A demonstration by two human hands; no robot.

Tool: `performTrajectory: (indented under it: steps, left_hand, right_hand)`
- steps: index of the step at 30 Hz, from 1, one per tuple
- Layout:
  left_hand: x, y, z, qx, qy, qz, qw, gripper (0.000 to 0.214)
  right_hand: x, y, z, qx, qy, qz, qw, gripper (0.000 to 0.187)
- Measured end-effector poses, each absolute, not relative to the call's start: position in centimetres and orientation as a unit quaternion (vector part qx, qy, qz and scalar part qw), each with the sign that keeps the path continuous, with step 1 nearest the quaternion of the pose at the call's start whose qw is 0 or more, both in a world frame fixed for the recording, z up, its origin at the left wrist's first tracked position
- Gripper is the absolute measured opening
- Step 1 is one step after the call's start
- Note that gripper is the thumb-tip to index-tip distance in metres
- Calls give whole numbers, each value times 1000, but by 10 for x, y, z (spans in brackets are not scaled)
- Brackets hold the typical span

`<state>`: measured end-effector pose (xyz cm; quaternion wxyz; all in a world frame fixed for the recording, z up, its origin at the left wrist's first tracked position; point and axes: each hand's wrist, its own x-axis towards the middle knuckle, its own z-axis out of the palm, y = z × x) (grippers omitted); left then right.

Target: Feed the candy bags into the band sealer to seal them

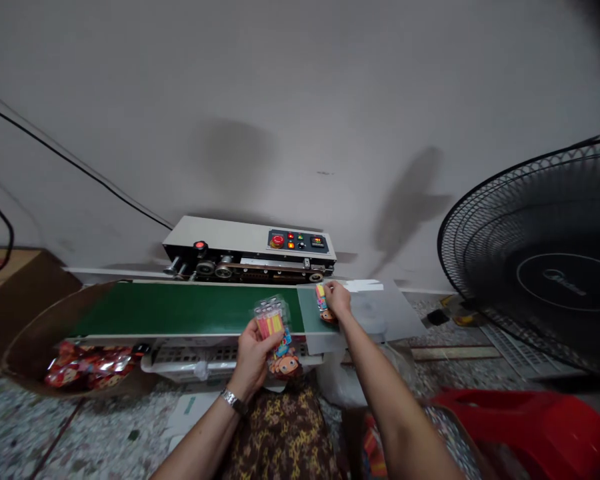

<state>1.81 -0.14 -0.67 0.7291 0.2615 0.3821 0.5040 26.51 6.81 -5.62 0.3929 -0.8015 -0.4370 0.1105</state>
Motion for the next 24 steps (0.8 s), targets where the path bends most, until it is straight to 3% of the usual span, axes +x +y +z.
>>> performTrajectory:
  steps: [4, 10, 24]
  left_hand:
    - [16, 1, -9, 253, 377, 498, 739, 38]
    - [18, 3, -13, 252, 354, 501, 749, 32]
    - [24, 0, -16, 229, 374, 490, 753, 33]
  right_hand:
    - [235, 56, -38, -764, -491, 121, 400, 34]
    - [181, 9, -12, -568, -573, 384, 449, 30]
    - [215, 10, -36, -658, -444, 257, 552, 34]
